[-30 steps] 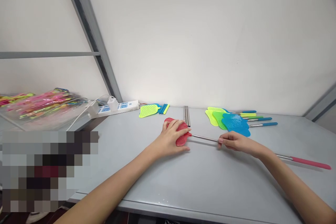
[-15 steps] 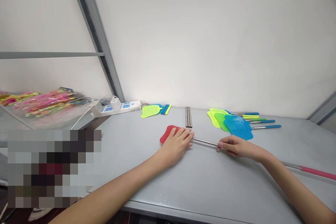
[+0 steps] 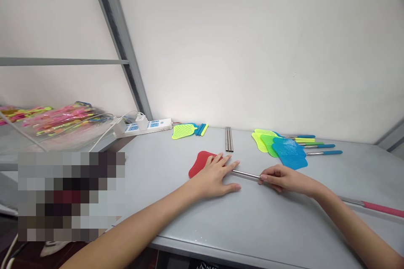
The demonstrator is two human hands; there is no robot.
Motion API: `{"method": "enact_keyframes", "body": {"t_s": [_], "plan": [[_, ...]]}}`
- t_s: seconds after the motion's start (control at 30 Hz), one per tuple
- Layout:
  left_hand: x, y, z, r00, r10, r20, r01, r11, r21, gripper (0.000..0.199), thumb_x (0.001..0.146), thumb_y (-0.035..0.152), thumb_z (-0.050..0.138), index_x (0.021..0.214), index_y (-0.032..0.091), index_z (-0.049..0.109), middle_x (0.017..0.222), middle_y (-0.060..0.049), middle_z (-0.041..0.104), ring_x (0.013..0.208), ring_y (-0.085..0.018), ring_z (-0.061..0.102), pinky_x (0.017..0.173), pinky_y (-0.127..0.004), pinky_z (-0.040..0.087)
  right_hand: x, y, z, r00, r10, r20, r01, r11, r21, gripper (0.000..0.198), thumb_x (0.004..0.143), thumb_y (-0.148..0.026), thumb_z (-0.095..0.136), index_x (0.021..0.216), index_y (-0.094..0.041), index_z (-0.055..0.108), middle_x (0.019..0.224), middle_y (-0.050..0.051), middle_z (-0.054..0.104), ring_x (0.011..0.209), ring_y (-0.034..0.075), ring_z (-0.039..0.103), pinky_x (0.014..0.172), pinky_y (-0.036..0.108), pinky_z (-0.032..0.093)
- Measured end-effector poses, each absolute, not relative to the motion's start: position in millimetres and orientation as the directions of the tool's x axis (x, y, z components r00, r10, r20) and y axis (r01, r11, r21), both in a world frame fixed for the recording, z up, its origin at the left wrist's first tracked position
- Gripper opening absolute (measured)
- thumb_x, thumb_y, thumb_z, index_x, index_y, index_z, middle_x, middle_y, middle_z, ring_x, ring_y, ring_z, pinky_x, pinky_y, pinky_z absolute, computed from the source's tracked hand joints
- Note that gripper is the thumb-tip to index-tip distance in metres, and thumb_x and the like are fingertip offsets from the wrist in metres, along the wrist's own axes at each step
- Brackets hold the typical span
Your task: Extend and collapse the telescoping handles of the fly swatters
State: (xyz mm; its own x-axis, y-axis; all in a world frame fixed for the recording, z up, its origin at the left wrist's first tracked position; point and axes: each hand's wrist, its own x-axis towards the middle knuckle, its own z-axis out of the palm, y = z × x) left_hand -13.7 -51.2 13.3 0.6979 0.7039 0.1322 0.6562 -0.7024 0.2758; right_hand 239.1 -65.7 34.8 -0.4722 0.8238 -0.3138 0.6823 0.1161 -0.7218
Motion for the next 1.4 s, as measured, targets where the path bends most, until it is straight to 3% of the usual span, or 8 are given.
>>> {"method": "enact_keyframes", "body": {"t_s": [0.13,0.27,0.4,0.63,0.9,1.23,1.4], "plan": [[-16.7,-47.9,17.6,0.647,0.753,0.122,0.703,-0.651,0.286,0.065,0.074,0.065,0.03,0.13,0.033,0.022,0.138,-0.005,0.02,0.125,-0.034,0.013,0.095,-0.051,0.014,235.4,-67.4,35.3,-0.487,0.822,-0.294,0.683,0.148,-0.715,0.044,0.08,-0.052,0.036,0.084,-0.016,0.061,0.052,-0.003,0.042,0.05,0.01,0.036,0.049,0.022,0.028],[-16.4,-47.5,21.9,0.666,0.72,0.197,0.671,-0.693,0.265,0.059,0.076,0.058,0.036,0.125,0.026,0.033,0.125,-0.008,0.04,0.116,-0.028,0.031,0.093,-0.042,0.024,234.6,-67.4,33.9,-0.496,0.824,-0.274,0.67,0.162,-0.725,0.044,0.081,-0.051,0.035,0.084,-0.016,0.061,0.052,-0.003,0.042,0.05,0.01,0.037,0.049,0.022,0.029],[-9.4,-55.6,24.4,0.752,0.611,0.247,0.555,-0.789,0.262,0.032,0.08,0.043,0.043,0.098,0.019,0.052,0.101,-0.005,0.051,0.097,-0.018,0.045,0.086,-0.031,0.032,232.0,-67.5,33.2,-0.51,0.817,-0.268,0.651,0.164,-0.741,0.044,0.081,-0.051,0.034,0.083,-0.015,0.06,0.052,-0.002,0.044,0.05,0.01,0.036,0.049,0.022,0.029],[-1.1,-61.4,21.3,0.769,0.589,0.249,0.554,-0.808,0.199,0.021,0.086,0.03,0.036,0.075,0.017,0.048,0.076,-0.001,0.052,0.074,-0.013,0.048,0.069,-0.025,0.036,225.8,-69.1,34.9,-0.537,0.804,-0.256,0.64,0.191,-0.745,0.039,0.079,-0.05,0.04,0.079,-0.016,0.059,0.055,-0.001,0.048,0.053,0.01,0.04,0.05,0.021,0.031],[-10.0,-50.2,26.7,0.767,0.594,0.244,0.563,-0.804,0.192,0.023,0.086,0.029,0.035,0.069,0.017,0.045,0.069,0.0,0.054,0.065,-0.012,0.048,0.066,-0.024,0.034,251.7,-66.3,40.0,-0.481,0.771,-0.417,0.684,0.032,-0.729,0.035,0.074,-0.05,0.047,0.076,-0.016,0.054,0.064,0.002,0.057,0.047,0.008,0.042,0.046,0.02,0.033],[-17.7,-44.7,30.4,0.738,0.635,0.228,0.597,-0.772,0.216,0.025,0.087,0.028,0.031,0.07,0.017,0.045,0.066,0.001,0.054,0.061,-0.011,0.047,0.064,-0.023,0.035,267.6,-66.7,49.9,-0.412,0.855,-0.315,0.735,0.107,-0.67,0.034,0.076,-0.049,0.043,0.068,-0.018,0.052,0.06,0.0,0.051,0.052,0.01,0.038,0.048,0.022,0.03],[-14.7,-49.6,28.2,0.719,0.669,0.191,0.635,-0.743,0.213,0.026,0.088,0.031,0.027,0.076,0.017,0.046,0.072,-0.001,0.053,0.064,-0.012,0.05,0.056,-0.022,0.034,255.0,-67.5,46.3,-0.412,0.872,-0.266,0.723,0.135,-0.678,0.034,0.076,-0.049,0.043,0.068,-0.018,0.054,0.06,-0.001,0.049,0.056,0.012,0.04,0.051,0.022,0.031]]}}
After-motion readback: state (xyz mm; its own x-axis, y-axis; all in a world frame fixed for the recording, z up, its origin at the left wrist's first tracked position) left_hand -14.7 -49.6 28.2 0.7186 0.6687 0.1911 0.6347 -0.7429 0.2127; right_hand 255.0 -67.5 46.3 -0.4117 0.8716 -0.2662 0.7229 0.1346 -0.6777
